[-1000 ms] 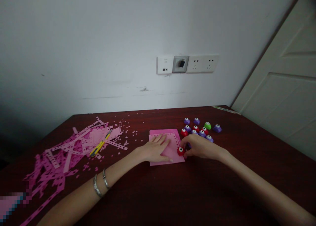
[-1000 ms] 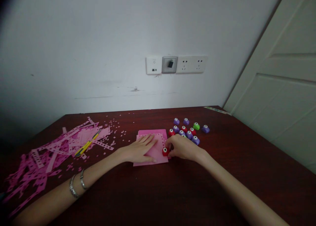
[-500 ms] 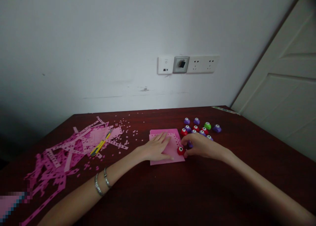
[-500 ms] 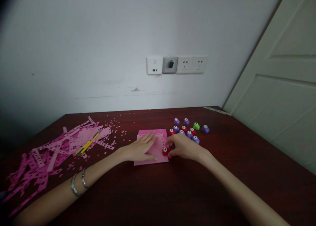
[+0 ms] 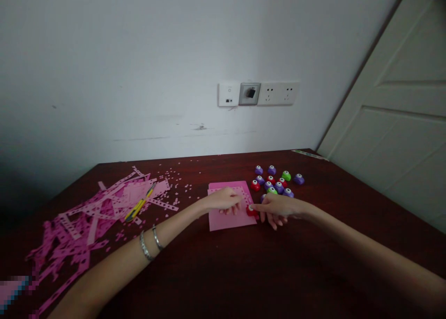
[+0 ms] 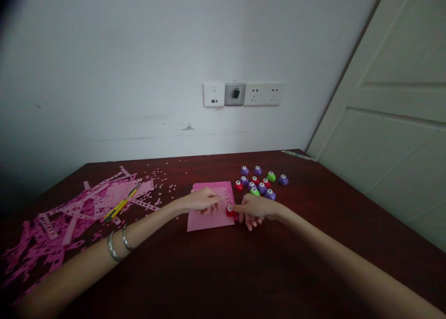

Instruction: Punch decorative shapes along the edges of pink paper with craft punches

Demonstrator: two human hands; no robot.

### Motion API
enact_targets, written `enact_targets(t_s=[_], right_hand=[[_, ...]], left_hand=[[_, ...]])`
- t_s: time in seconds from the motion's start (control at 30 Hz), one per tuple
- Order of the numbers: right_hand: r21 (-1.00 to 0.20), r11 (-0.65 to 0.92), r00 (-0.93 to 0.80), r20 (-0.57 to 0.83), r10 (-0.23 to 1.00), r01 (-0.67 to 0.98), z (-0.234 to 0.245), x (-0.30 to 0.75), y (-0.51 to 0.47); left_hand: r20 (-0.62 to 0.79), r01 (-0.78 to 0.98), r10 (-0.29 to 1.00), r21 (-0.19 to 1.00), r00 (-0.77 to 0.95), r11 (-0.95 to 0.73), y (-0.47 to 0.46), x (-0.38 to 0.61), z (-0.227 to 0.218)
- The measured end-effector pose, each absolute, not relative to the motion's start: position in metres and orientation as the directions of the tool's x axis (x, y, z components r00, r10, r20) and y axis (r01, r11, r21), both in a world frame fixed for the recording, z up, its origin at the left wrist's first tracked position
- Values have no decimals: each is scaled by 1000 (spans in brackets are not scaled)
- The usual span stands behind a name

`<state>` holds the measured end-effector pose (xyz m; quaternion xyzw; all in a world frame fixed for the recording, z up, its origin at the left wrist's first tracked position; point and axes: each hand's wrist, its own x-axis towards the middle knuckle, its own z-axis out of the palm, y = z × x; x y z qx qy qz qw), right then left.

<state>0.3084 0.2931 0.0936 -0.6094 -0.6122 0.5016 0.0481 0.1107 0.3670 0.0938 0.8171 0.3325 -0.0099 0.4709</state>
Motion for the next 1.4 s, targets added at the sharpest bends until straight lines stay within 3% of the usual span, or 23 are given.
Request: enact_targets(t_s=[0.2,0.5,0.7,1.03,1.2,1.4], right_hand=[[-668,-293,-269,-604,750,684,92,308,299],[-628,-529,-266,-751,604,570,96,308,312],[-578,-553,-230,-787,573,600,102,303,318],[-557,-529,-245,-800,547,640,102,295,328],[-545,-516,-228,-801,554,661,110,289,326],[-561,-494,-229,-782,579,664,114,293,320]], left_hand=[[-474,584,399,781,785,-221,372,124,89],[-561,606,255,782,787,-148,387,135,87],[-640,664,184,732,746,-149,386,139,97],[-642,651,110,753,759,-95,398,145,79],[-660,670,125,737,741,-83,396,147,78],[-587,641,292,755,755,-137,382,137,87]])
